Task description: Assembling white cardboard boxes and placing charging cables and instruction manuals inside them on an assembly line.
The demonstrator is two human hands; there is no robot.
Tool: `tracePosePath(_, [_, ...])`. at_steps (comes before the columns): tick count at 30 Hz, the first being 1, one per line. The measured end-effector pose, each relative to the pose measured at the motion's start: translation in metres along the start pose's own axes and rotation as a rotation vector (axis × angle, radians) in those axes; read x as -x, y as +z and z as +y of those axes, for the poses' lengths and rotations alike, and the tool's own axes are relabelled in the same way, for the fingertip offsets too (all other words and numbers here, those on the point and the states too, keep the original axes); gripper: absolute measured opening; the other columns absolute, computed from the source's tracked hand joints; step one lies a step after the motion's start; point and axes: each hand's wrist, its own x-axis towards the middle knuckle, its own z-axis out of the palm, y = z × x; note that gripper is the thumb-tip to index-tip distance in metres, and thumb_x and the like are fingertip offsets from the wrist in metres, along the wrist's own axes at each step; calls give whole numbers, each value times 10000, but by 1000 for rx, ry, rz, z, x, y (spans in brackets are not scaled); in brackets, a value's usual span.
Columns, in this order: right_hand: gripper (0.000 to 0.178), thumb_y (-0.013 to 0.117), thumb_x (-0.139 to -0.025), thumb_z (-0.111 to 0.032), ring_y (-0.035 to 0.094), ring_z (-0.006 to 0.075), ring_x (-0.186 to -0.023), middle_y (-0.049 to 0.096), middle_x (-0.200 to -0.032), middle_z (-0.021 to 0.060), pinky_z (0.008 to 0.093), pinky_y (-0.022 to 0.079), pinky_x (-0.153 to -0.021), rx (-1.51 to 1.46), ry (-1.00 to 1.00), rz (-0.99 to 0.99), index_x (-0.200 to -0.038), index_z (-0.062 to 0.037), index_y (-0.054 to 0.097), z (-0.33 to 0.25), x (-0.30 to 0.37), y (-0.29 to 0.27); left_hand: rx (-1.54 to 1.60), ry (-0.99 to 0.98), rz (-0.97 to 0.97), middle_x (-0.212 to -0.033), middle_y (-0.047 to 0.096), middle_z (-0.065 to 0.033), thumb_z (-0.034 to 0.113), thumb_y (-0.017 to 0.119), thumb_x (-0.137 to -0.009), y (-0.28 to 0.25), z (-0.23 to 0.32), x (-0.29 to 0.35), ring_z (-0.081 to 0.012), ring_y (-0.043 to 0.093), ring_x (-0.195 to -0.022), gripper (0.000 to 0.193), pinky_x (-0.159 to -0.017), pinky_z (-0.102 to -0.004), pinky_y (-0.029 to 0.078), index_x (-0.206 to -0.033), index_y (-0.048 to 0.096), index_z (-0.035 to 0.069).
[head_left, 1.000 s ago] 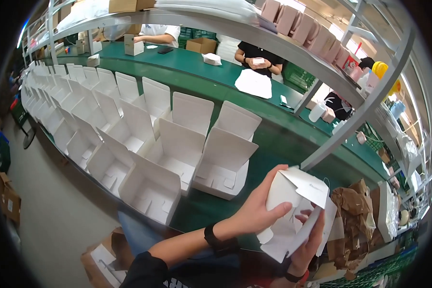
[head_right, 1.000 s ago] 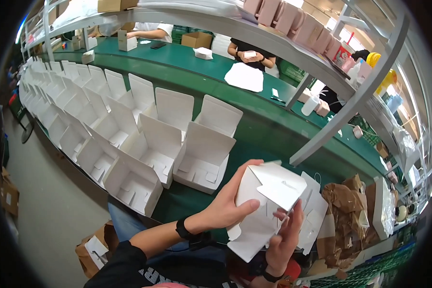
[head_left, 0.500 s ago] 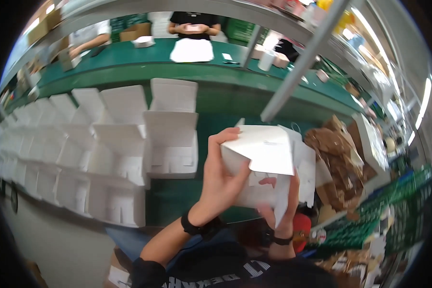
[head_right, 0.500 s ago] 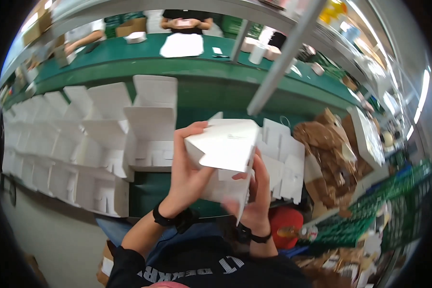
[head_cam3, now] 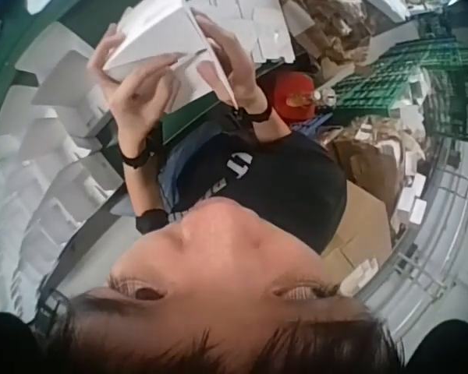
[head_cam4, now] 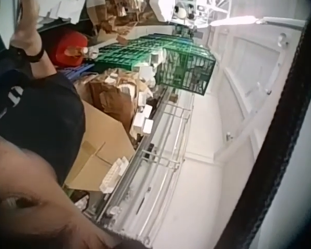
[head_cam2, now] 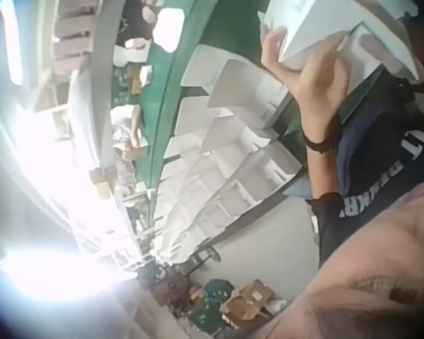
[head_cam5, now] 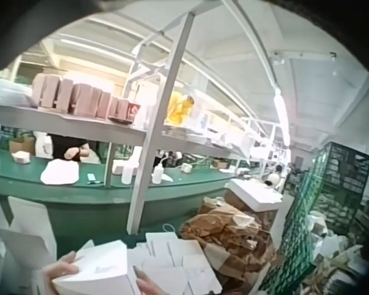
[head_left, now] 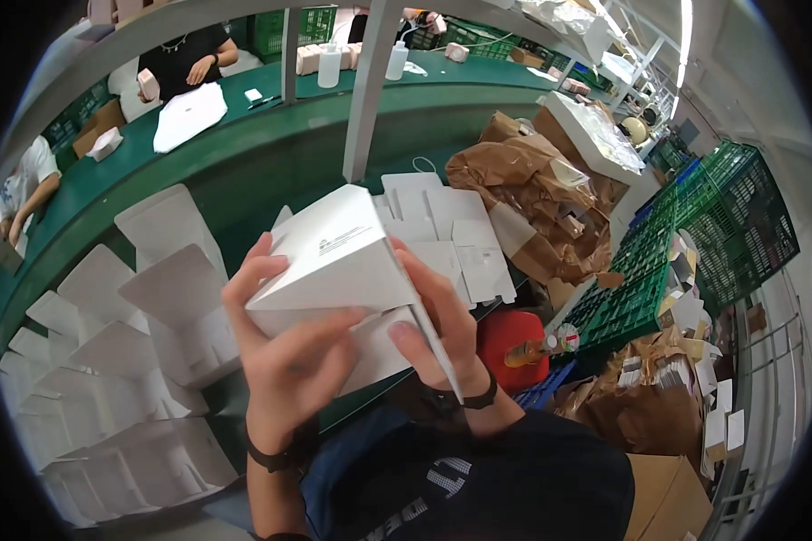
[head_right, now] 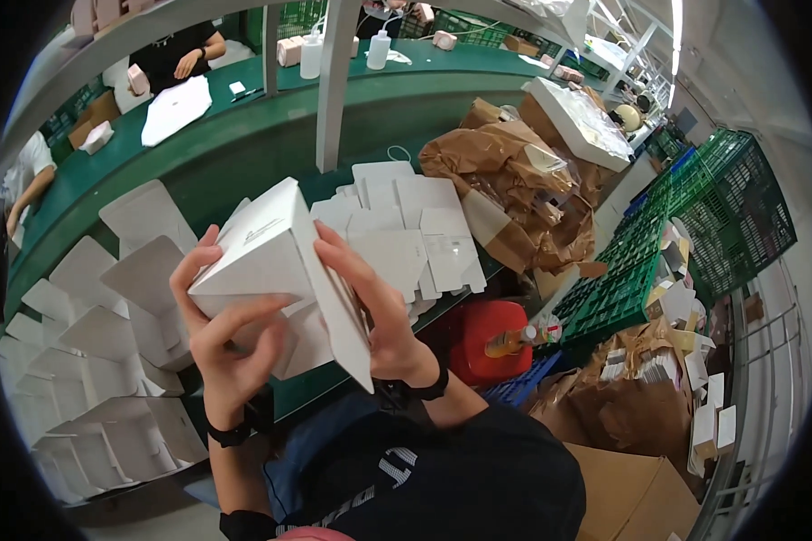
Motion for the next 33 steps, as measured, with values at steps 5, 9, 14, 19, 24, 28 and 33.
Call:
tracePosePath(5, [784,736,-947,-117,417,318,-1491,358,-1636,248,409,351,-1195,-343,77,-65,-1599,23,325,-1,2,1,-106,-36,-41,-1408,404,-165,97,917,-617,0,15,-2,-490,413,-1413,365,-1169,-568,406,-955,819,195])
tracePosePath(9, [1008,809,-877,-199,443,294,-1439,386,-1596,166,408,373,-1177,-729,816,388,-1649,-27,184,-32,-18,1,-79,58,-111,-1474,363,-213,110,939,-606,4,11,5,-494,387,-1424,561,-1184,-591,383,-1138,786,197])
tracePosePath(14, [1110,847,-809,-394,454,283,-1420,412,-1573,156,421,375,-1179,-48,425,22,-1642,-35,208,-4,-4,-6,11,-57,-157,-1533,315,-249,158,963,-591,-8,19,12,-500,346,-1446,913,-1200,-612,358,-1430,613,242])
tracePosePath(19, [1122,858,-766,-327,454,305,-1426,420,-1568,179,433,375,-1181,-348,393,162,-1642,-30,222,-9,13,-13,-358,248,-231,-1537,365,-236,221,815,-799,-7,31,19,-481,405,-1419,857,-1202,-676,338,-1542,419,380])
tracePosePath(24, [970,761,-870,-371,479,348,-1424,427,-1586,210,459,434,-1142,-185,379,103,-1633,-40,260,-4,13,-1,-374,290,-83,-1527,402,-197,189,706,-887,0,31,32,-466,434,-1411,744,-1175,-695,375,-1516,396,437])
tracePosePath(28, [845,770,-888,-266,609,361,-1287,538,-1484,239,438,499,-1061,-296,390,166,-1576,8,363,11,6,16,-393,303,-84,-1518,411,-175,154,699,-886,-5,32,37,-443,428,-1427,760,-1167,-667,414,-1501,367,450])
tracePosePath(33, [749,733,-914,-261,618,361,-1272,560,-1449,238,440,505,-1053,-282,293,-224,-1538,1,413,14,48,4,-394,405,-6,-1542,358,-170,115,759,-836,-18,15,72,-419,430,-1433,843,-1169,-618,444,-1487,359,470])
